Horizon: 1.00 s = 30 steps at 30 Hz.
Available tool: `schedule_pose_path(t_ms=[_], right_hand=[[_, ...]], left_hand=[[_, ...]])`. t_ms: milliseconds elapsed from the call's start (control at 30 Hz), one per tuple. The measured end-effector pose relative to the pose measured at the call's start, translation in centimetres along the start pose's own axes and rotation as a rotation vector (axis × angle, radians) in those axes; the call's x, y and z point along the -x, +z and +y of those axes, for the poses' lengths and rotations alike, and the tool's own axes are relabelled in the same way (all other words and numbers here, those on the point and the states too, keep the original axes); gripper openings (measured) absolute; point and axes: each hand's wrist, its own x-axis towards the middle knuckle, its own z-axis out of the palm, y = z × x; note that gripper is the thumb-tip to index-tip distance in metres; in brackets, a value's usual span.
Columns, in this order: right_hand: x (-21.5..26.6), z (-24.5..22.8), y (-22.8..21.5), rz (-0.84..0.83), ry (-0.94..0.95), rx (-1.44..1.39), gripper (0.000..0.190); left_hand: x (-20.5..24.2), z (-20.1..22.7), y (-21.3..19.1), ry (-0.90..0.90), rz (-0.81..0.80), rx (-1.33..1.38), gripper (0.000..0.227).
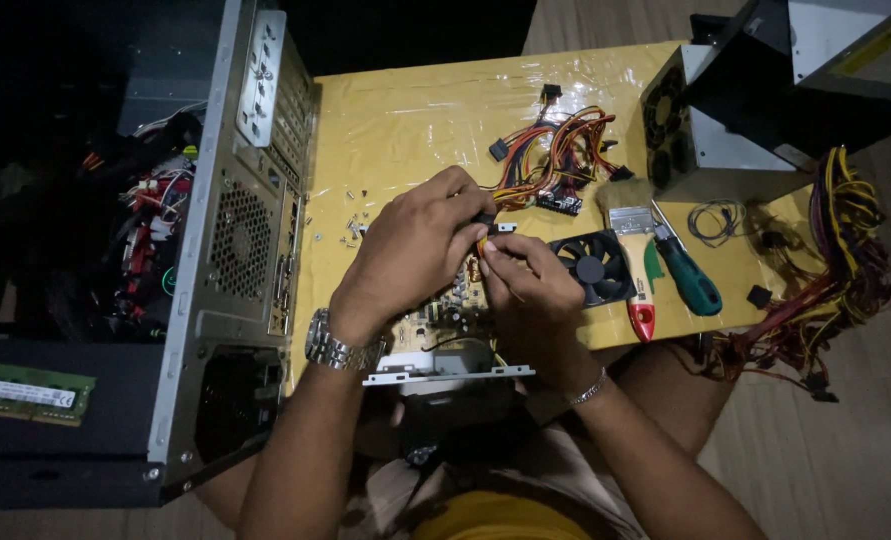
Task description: The person cleans a circuit board with a brush, then connects various wires to it. They use a screwdriver to tighten screws on the board and handle a small fan component.
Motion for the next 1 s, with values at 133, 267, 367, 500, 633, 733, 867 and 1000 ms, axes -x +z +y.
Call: schedule_pose_path(t_ms=[133, 267, 367, 500, 633, 733, 867, 1000], right_hand=[[0.5, 0.4, 0.7, 0.016, 0.01, -0.077, 0.018], [0.3, 0.1, -0.3, -0.084, 0.144, -0.268, 0.014], [1.2, 0.5, 0.4, -0.116, 0.189, -0.332, 0.014], [2.4, 0.9, 1.4, -0.116, 0.172, -0.331, 0.016], [0.2, 0.2, 0.1, -0.074, 0.142, -0.341, 0.01], [-0.3, 0.5, -0.1, 0.006, 0.09, -0.321, 0.007], [1.0, 1.3, 1.3, 0.082, -0.053, -0.031, 0.008], [1.0, 1.2, 0.2, 0.083, 0.29, -0.361, 0.01]], left_hand=[[-0.3, -0.3, 0.2, -0.02, -0.007, -0.018, 0.022], [-0.6, -0.5, 0.3, -0.046, -0.004, 0.004, 0.022], [-0.9, -0.5, 0.3, -0.056, -0.021, -0.003, 0.02], [-1.4, -0.1, 0.3, -0.069, -0.053, -0.035, 0.018], [-1.7, -0.4, 0.3, -0.074, -0.047, -0.03, 0.019], [-1.4, 0.0, 0.0, -0.061, -0.054, -0.014, 0.018], [-0.5, 0.2, -0.4, -0.039, -0.011, 0.077, 0.023], [0.5, -0.4, -0.5, -0.038, 0.014, 0.162, 0.033]])
